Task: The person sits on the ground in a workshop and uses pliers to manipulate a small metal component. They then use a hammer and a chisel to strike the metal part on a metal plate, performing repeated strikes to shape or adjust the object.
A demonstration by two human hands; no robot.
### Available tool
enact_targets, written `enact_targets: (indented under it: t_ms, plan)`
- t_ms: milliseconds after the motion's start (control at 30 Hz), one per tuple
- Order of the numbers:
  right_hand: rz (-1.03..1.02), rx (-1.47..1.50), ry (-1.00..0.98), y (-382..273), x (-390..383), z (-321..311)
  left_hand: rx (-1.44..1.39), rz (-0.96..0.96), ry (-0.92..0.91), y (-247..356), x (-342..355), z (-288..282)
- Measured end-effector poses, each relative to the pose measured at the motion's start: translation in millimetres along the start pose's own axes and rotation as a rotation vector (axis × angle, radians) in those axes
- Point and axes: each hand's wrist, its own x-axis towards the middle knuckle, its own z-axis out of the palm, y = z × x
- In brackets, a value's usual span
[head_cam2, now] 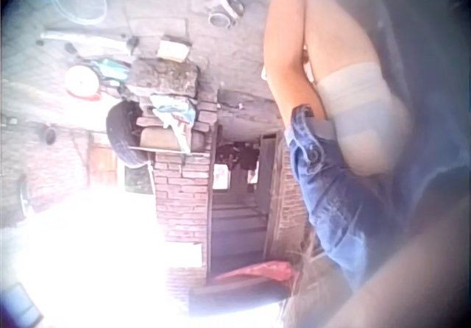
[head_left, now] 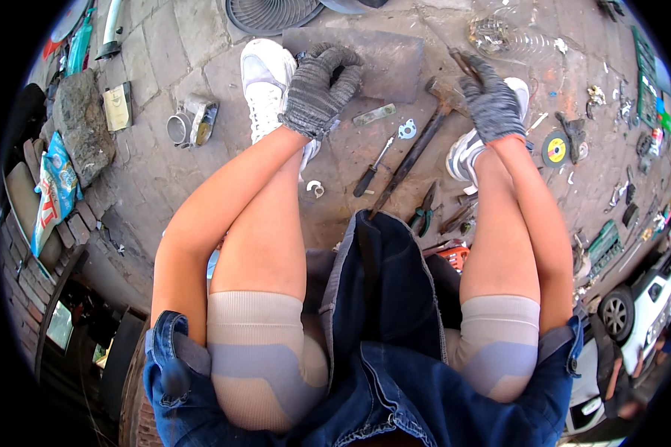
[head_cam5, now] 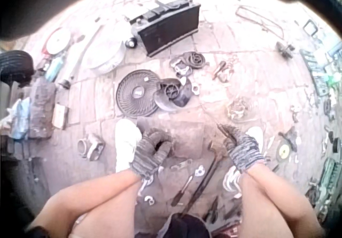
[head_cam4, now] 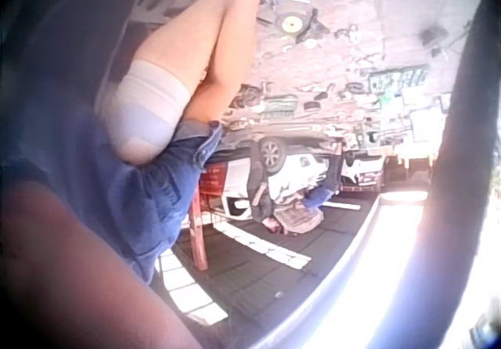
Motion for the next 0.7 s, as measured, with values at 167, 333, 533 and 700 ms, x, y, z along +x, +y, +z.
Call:
enact_targets:
  t_ms: [167, 333, 533, 700]
  plan:
    - [0.039, 0.427, 0.064, -48.9, -46.4, -73.7, -0.471, -0.384, 0.044, 19.9, 13.7, -1.6]
    - [0.036, 0.322, -0.067, -63.2, -53.9, -79.4, -1.467, -0.735, 0.017, -4.4, 25.3, -14.5]
    - [-0.049, 0.31, 0.024, -74.1, -58.1, -73.9, -1.522, -0.682, -0.064, 0.0, 19.8, -13.6]
    - [-0.135, 0.115, 0.096, -80.6, -56.3, -74.2, -1.028, -0.728, 0.01, 22.9, 21.2, -13.3]
